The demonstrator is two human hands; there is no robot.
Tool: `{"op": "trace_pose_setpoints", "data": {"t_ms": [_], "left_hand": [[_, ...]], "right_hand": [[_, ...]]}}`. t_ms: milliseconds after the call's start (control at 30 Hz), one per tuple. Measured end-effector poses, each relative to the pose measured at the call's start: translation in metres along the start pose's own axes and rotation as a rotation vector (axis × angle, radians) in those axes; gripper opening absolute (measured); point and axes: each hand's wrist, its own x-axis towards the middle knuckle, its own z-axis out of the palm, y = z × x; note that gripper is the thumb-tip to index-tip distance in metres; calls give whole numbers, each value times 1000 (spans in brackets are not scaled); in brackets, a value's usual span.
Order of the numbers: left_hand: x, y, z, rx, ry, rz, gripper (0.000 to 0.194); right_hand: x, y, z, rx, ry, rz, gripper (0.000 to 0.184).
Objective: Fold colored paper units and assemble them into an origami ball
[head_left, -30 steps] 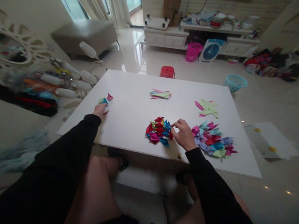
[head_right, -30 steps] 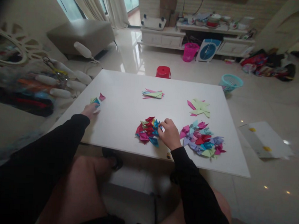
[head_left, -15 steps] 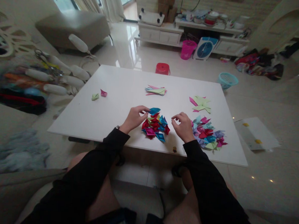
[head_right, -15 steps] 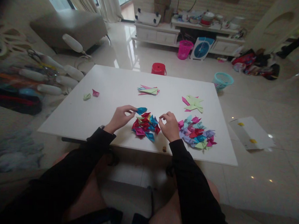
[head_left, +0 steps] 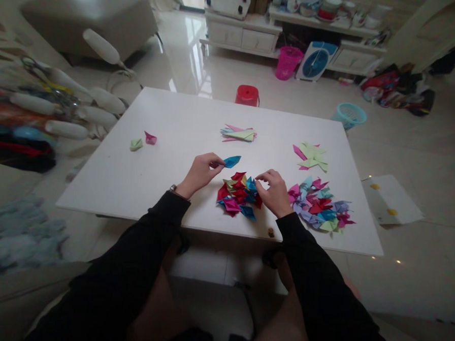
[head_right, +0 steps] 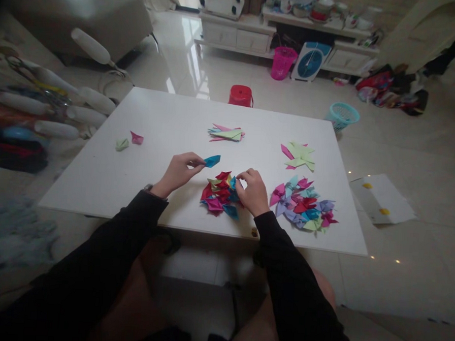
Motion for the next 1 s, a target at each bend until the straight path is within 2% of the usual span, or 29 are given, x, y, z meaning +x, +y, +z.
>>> {"op": "trace_pose_setpoints", "data": {"t_ms": [167, 333, 400, 600, 700, 800, 1000], "left_hand": [[-14, 2, -3, 7, -97, 92, 15], [-29, 8, 0, -7, -154, 210, 14], [-32, 9, 1, -27, -162, 224, 13], [-31, 11, 1, -30, -218, 188, 12], [-29, 13, 0, 13, -163, 175, 18], [-28, 17, 0, 76, -115, 232, 21], [-29, 21, 6, 187, -128, 303, 17]], "right_hand": [[2, -14, 11, 98, 20, 15, 9], [0, -25, 21, 364, 28, 56, 32], [-1, -27, 23, 423, -11, 47, 31], [-1, -29, 23, 347, -39, -66, 16], [-1, -26, 22, 303, -46, -141, 19], [-2, -24, 23, 257, -68, -194, 23], [-5, -25, 24, 208, -103, -267, 27]]}}
